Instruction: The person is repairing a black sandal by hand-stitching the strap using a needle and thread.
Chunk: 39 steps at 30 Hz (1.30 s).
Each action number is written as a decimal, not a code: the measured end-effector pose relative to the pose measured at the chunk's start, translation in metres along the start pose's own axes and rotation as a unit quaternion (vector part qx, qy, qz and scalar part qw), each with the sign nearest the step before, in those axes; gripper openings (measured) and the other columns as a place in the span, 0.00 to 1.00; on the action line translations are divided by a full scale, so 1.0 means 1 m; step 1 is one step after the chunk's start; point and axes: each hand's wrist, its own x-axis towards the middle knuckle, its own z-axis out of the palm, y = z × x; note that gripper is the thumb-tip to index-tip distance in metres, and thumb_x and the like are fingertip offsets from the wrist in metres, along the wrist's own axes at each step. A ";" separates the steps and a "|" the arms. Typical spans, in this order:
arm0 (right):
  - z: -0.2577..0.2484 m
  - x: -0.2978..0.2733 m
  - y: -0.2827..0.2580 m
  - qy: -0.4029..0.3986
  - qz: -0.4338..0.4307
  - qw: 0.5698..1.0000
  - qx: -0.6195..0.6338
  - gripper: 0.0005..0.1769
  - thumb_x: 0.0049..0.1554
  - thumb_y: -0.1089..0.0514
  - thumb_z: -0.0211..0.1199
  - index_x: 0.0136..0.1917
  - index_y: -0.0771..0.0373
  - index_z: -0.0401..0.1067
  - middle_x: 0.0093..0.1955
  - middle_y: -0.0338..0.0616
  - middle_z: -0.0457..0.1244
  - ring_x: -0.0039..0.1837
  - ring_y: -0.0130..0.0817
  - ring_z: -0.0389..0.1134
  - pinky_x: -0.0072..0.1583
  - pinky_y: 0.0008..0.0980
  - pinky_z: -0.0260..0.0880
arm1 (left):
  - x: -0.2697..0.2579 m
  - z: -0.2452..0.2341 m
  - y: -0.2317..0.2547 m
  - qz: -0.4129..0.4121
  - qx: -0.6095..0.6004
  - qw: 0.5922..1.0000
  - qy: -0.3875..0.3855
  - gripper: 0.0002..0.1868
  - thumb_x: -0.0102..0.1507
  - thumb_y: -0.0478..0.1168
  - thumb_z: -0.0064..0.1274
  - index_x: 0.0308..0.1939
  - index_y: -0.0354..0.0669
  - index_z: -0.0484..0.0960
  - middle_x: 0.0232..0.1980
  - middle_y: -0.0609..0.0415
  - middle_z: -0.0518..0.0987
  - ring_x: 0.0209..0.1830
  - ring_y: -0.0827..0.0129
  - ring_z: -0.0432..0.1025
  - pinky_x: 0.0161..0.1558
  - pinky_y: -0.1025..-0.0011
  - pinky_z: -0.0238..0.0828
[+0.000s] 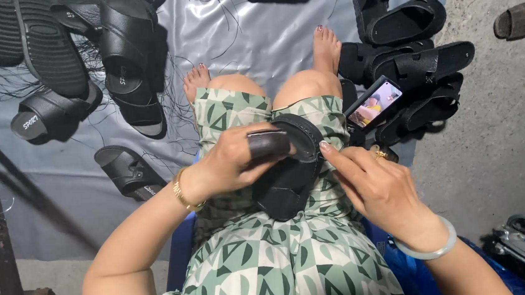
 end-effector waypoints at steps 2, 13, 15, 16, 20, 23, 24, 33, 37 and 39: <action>0.006 -0.006 0.000 0.012 -0.011 0.999 -0.031 0.19 0.53 0.53 0.54 0.59 0.50 0.67 0.38 0.33 0.60 0.33 0.34 0.63 0.33 0.30 0.65 | 0.009 0.005 -0.005 0.023 0.063 0.997 -0.026 0.05 0.54 0.27 0.53 0.33 0.32 0.75 0.29 0.45 0.76 0.28 0.53 0.73 0.30 0.65 0.70; -0.002 -0.006 0.002 -0.035 0.026 0.999 0.015 0.23 0.54 0.58 0.53 0.64 0.49 0.61 0.33 0.32 0.57 0.30 0.26 0.54 0.28 0.22 0.54 | 0.026 -0.010 -0.007 -0.063 0.046 0.982 -0.172 0.16 0.56 0.33 0.53 0.45 0.42 0.66 0.37 0.48 0.72 0.31 0.58 0.70 0.33 0.69 0.63; -0.023 -0.005 0.012 -0.120 0.005 0.991 -0.060 0.28 0.55 0.58 0.50 0.69 0.45 0.54 0.29 0.31 0.51 0.22 0.19 0.41 0.20 0.16 0.42 | 0.015 -0.007 -0.023 -0.086 0.057 0.969 -0.225 0.29 0.60 0.35 0.51 0.63 0.53 0.59 0.57 0.50 0.74 0.49 0.63 0.74 0.50 0.72 0.67; -0.033 -0.004 0.017 -0.135 -0.012 0.981 -0.140 0.28 0.56 0.52 0.50 0.70 0.43 0.53 0.26 0.30 0.51 0.21 0.19 0.41 0.21 0.17 0.41 | 0.011 -0.006 -0.027 -0.092 0.083 0.970 -0.208 0.22 0.60 0.39 0.50 0.57 0.48 0.65 0.37 0.54 0.68 0.32 0.66 0.66 0.36 0.72 0.61; -0.067 -0.004 0.044 -0.241 0.164 0.912 -0.290 0.29 0.54 0.55 0.41 0.69 0.38 0.53 0.22 0.30 0.51 0.22 0.22 0.48 0.22 0.17 0.45 | 0.007 -0.007 -0.023 -0.125 0.135 0.964 -0.193 0.26 0.62 0.42 0.49 0.63 0.55 0.61 0.25 0.59 0.73 0.17 0.71 0.60 0.28 0.76 0.59; -0.052 -0.025 0.044 -0.174 0.113 0.947 -0.246 0.17 0.56 0.58 0.47 0.58 0.47 0.66 0.29 0.30 0.58 0.23 0.20 0.48 0.22 0.18 0.45 | -0.004 -0.003 -0.031 -0.071 0.155 0.975 -0.140 0.25 0.63 0.40 0.51 0.63 0.57 0.63 0.17 0.63 0.60 0.15 0.73 0.54 0.22 0.78 0.55; -0.041 -0.026 0.041 -0.173 0.113 0.947 -0.244 0.17 0.56 0.58 0.47 0.58 0.47 0.66 0.29 0.30 0.58 0.23 0.20 0.48 0.22 0.18 0.45 | -0.011 -0.002 -0.034 -0.072 0.156 0.975 -0.141 0.25 0.63 0.40 0.51 0.63 0.57 0.63 0.17 0.63 0.60 0.15 0.73 0.54 0.22 0.78 0.55; 0.002 0.000 0.028 -0.012 0.184 0.934 0.306 0.09 0.48 0.56 0.62 0.44 0.55 0.70 0.37 0.37 0.68 0.42 0.36 0.70 0.46 0.29 0.68 | 0.002 -0.036 0.012 -0.142 0.245 0.959 -0.010 0.03 0.51 0.33 0.55 0.24 0.43 0.77 0.15 0.58 0.69 0.17 0.63 0.67 0.24 0.76 0.65; 0.009 0.005 0.018 0.041 0.159 0.929 0.333 0.08 0.47 0.64 0.61 0.40 0.53 0.74 0.32 0.34 0.66 0.36 0.30 0.68 0.42 0.24 0.66 | -0.014 -0.032 0.004 -0.167 0.202 0.965 0.018 0.04 0.52 0.33 0.57 0.31 0.41 0.80 0.23 0.51 0.76 0.24 0.58 0.72 0.27 0.71 0.68; 0.012 0.002 0.017 0.082 0.151 0.937 0.305 0.10 0.47 0.67 0.59 0.40 0.54 0.74 0.30 0.35 0.64 0.34 0.33 0.67 0.40 0.26 0.66 | -0.021 -0.030 -0.005 -0.144 0.221 0.964 0.024 0.02 0.52 0.34 0.56 0.27 0.42 0.79 0.20 0.52 0.72 0.21 0.59 0.69 0.25 0.71 0.66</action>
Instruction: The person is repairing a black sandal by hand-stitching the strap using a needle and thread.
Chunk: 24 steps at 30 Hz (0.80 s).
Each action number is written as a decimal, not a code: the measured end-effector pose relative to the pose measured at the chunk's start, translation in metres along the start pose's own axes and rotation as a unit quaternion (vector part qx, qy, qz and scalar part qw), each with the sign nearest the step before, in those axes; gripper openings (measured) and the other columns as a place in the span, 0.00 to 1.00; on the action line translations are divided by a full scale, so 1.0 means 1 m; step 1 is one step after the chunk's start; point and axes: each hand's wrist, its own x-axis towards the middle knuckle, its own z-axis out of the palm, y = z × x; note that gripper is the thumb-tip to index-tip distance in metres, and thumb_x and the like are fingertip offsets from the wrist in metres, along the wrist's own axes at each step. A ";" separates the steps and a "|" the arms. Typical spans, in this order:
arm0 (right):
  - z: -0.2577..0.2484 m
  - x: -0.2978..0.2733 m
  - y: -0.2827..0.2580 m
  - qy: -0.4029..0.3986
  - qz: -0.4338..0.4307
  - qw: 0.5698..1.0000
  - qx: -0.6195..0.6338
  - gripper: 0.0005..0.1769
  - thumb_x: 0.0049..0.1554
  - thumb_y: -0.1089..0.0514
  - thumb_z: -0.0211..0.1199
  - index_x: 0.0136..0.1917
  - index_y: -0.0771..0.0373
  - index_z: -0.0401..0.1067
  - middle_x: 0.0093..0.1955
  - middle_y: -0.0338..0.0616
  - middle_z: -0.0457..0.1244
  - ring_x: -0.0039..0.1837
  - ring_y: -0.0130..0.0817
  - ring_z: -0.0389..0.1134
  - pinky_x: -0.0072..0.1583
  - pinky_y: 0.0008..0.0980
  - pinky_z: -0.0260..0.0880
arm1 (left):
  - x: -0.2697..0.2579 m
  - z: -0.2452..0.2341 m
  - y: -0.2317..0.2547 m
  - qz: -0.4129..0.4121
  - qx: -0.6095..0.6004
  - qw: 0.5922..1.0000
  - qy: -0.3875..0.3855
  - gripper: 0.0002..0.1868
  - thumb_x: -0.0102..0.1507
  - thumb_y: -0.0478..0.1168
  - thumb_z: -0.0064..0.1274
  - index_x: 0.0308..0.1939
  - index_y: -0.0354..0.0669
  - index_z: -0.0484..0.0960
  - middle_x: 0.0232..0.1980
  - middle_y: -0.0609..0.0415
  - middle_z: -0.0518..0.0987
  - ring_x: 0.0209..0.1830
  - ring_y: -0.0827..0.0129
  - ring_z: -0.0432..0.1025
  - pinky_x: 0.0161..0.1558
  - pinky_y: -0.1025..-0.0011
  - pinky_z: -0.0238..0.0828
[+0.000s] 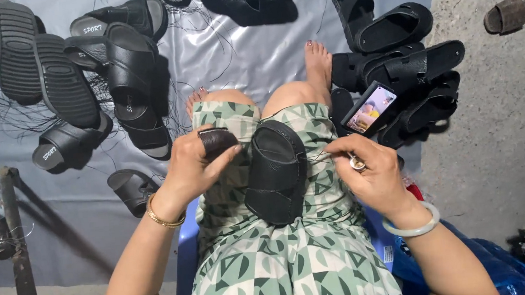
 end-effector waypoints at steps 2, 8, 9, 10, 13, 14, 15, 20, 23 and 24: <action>0.003 -0.006 0.010 0.037 -0.048 0.997 -0.046 0.11 0.45 0.66 0.59 0.37 0.50 0.75 0.28 0.31 0.61 0.31 0.30 0.64 0.38 0.23 0.65 | 0.001 0.005 -0.006 0.002 0.008 1.000 0.028 0.02 0.54 0.36 0.56 0.27 0.43 0.79 0.21 0.54 0.72 0.21 0.60 0.69 0.26 0.72 0.65; 0.001 0.002 -0.019 -0.148 0.078 0.986 -0.004 0.06 0.45 0.62 0.61 0.39 0.57 0.73 0.29 0.46 0.67 0.36 0.48 0.69 0.37 0.37 0.67 | 0.001 0.012 -0.006 0.013 0.033 0.998 0.050 0.04 0.55 0.36 0.56 0.26 0.44 0.79 0.21 0.56 0.70 0.21 0.62 0.69 0.26 0.73 0.65; -0.007 0.000 -0.010 -0.148 0.078 0.986 -0.002 0.06 0.45 0.62 0.61 0.39 0.57 0.73 0.29 0.46 0.67 0.36 0.48 0.69 0.37 0.37 0.67 | 0.002 0.010 -0.008 0.012 0.034 0.998 0.049 0.04 0.55 0.36 0.56 0.26 0.44 0.79 0.21 0.56 0.70 0.21 0.62 0.69 0.26 0.73 0.65; -0.014 -0.005 -0.002 -0.120 0.169 0.949 0.238 0.02 0.46 0.66 0.58 0.36 0.62 0.69 0.24 0.40 0.57 0.28 0.33 0.58 0.27 0.28 0.59 | 0.001 0.009 -0.010 0.024 0.084 0.993 0.077 0.05 0.56 0.39 0.56 0.27 0.44 0.78 0.22 0.52 0.72 0.23 0.60 0.70 0.27 0.70 0.67; -0.041 0.001 0.020 -0.046 0.203 0.769 0.605 0.03 0.50 0.66 0.53 0.34 0.65 0.62 0.28 0.37 0.49 0.24 0.21 0.49 0.23 0.19 0.51 | -0.009 -0.012 -0.043 0.043 0.179 0.975 0.126 0.06 0.59 0.38 0.55 0.33 0.38 0.77 0.30 0.46 0.74 0.26 0.56 0.70 0.31 0.65 0.67; -0.051 0.008 0.026 -0.014 0.150 0.665 0.732 0.04 0.53 0.64 0.50 0.35 0.63 0.60 0.37 0.40 0.50 0.28 0.24 0.49 0.29 0.18 0.51 | -0.013 -0.024 -0.059 0.049 0.227 0.961 0.151 0.07 0.61 0.34 0.53 0.39 0.33 0.76 0.35 0.43 0.74 0.28 0.55 0.68 0.33 0.63 0.66; -0.056 0.006 0.036 -0.014 0.150 0.665 0.732 0.04 0.53 0.64 0.50 0.35 0.63 0.60 0.37 0.40 0.50 0.28 0.24 0.49 0.29 0.18 0.51 | -0.010 -0.033 -0.057 0.048 0.227 0.961 0.151 0.07 0.61 0.34 0.53 0.39 0.33 0.76 0.35 0.43 0.74 0.28 0.55 0.68 0.33 0.63 0.66; -0.064 -0.003 0.075 0.028 0.157 0.633 0.758 0.07 0.56 0.56 0.51 0.37 0.56 0.65 0.42 0.32 0.57 0.32 0.24 0.55 0.32 0.19 0.51 | -0.009 -0.058 -0.065 -0.106 -0.537 0.832 0.086 0.06 0.66 0.39 0.42 0.44 0.44 0.74 0.57 0.40 0.70 0.52 0.49 0.70 0.52 0.64 0.73; -0.056 0.006 0.069 0.027 0.133 0.645 0.752 0.08 0.58 0.54 0.49 0.38 0.55 0.63 0.32 0.31 0.53 0.30 0.20 0.52 0.32 0.16 0.49 | 0.005 -0.042 -0.059 -0.127 -0.712 0.687 0.071 0.17 0.68 0.47 0.32 0.27 0.50 0.69 0.23 0.61 0.61 0.24 0.72 0.55 0.50 0.57 0.65; -0.052 0.009 0.071 0.026 0.133 0.645 0.752 0.08 0.58 0.54 0.49 0.38 0.55 0.63 0.32 0.31 0.53 0.30 0.20 0.52 0.32 0.16 0.49 | 0.018 -0.039 -0.050 -0.127 -0.712 0.687 0.072 0.17 0.68 0.47 0.32 0.27 0.50 0.69 0.23 0.61 0.61 0.24 0.72 0.55 0.50 0.57 0.65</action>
